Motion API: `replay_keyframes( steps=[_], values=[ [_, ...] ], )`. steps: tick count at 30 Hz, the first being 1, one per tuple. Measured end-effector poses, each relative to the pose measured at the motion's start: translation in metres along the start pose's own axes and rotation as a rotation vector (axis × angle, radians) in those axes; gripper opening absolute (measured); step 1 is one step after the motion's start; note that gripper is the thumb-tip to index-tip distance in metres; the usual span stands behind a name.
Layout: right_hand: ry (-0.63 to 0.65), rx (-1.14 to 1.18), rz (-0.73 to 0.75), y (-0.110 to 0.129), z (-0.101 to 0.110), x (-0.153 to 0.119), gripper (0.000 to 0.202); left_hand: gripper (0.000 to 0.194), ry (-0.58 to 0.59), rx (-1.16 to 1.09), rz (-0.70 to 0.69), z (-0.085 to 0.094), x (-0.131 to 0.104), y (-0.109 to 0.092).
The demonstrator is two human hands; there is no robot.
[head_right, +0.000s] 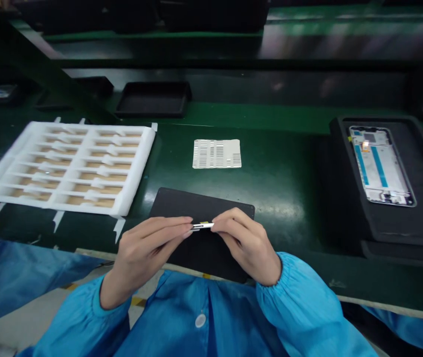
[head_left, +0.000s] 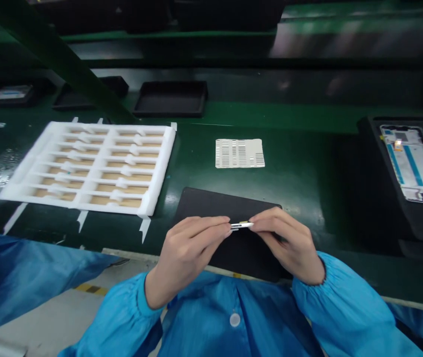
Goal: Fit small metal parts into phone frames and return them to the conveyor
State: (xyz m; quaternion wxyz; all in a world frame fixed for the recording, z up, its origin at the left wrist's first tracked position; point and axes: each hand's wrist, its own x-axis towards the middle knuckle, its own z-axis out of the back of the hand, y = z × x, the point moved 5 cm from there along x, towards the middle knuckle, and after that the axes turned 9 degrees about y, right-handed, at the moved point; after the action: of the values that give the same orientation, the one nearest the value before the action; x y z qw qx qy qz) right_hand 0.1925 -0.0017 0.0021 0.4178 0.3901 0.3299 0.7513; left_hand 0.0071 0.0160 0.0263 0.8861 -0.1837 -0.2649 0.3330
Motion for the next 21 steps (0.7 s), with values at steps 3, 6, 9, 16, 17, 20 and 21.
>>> replay_keyframes(
  steps=[3,6,9,16,17,20,21],
  values=[
    [0.016,-0.019,0.038,-0.001,-0.001,-0.004,0.024,0.015,0.033,-0.001,0.011,-0.002,0.0,-0.001],
    [0.023,-0.026,0.052,-0.004,-0.002,-0.008,0.026,0.015,0.039,0.013,0.021,-0.003,0.001,-0.002],
    [0.017,-0.029,0.063,-0.004,-0.002,-0.009,0.028,0.015,0.032,0.022,0.016,-0.003,0.001,-0.003],
    [0.053,-0.296,0.118,0.007,-0.006,-0.005,0.037,0.012,0.089,0.023,0.055,-0.005,0.003,-0.001],
    [0.057,-0.335,0.128,0.008,-0.007,-0.005,0.037,0.012,0.086,0.017,0.061,-0.005,0.003,0.0],
    [0.067,-0.38,0.152,0.008,-0.009,-0.007,0.038,0.018,0.052,0.009,0.038,-0.005,-0.002,0.002],
    [0.066,-0.38,0.154,0.007,-0.009,-0.007,0.039,0.021,0.042,0.012,0.012,-0.005,-0.004,0.003]
  ],
)
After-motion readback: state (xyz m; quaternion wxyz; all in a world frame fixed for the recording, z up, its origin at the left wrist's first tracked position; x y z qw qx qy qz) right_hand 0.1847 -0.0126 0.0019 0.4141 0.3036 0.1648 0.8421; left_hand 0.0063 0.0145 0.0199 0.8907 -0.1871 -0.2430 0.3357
